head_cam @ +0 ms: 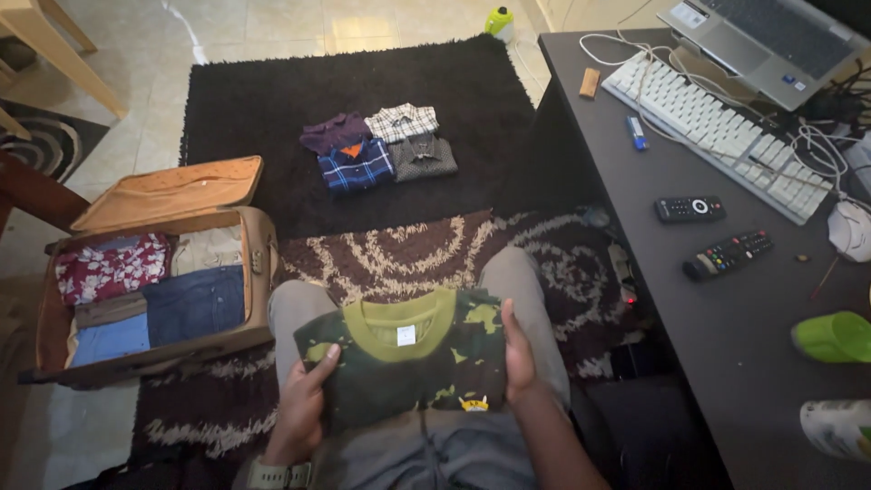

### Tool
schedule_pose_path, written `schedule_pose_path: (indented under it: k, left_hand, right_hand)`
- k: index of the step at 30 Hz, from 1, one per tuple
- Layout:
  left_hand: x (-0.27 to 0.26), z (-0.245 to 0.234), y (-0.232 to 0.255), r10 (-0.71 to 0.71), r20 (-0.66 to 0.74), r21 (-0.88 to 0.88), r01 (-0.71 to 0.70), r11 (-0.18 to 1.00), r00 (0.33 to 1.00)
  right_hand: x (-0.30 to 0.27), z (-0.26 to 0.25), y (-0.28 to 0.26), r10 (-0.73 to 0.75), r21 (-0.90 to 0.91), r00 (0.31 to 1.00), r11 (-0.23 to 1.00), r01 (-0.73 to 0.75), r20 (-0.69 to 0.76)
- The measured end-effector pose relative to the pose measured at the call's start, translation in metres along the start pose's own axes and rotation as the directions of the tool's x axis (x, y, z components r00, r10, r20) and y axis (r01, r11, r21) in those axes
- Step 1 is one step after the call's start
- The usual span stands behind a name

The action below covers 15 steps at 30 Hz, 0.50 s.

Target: Folding clothes and packing them into a suitcase on the floor.

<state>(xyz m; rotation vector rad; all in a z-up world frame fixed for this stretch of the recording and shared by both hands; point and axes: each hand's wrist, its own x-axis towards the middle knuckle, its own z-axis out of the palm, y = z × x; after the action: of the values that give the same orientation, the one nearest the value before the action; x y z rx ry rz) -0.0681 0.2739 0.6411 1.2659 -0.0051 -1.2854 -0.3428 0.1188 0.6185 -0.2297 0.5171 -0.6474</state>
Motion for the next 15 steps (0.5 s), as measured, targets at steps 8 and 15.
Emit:
schedule_pose_path:
  k: [8, 15]
  left_hand:
    - [0.009, -0.014, -0.008, -0.022, 0.023, -0.064, 0.023, 0.998, 0.999]
    - [0.002, -0.002, -0.009, -0.067, 0.171, -0.252, 0.110, 0.962, 0.983]
  right_hand:
    - [0.001, 0.008, -0.014, 0.143, -0.135, 0.989, 0.980, -0.145, -0.024]
    - [0.001, 0.007, -0.021, -0.023, -0.395, 0.989, 0.918, -0.037, -0.146]
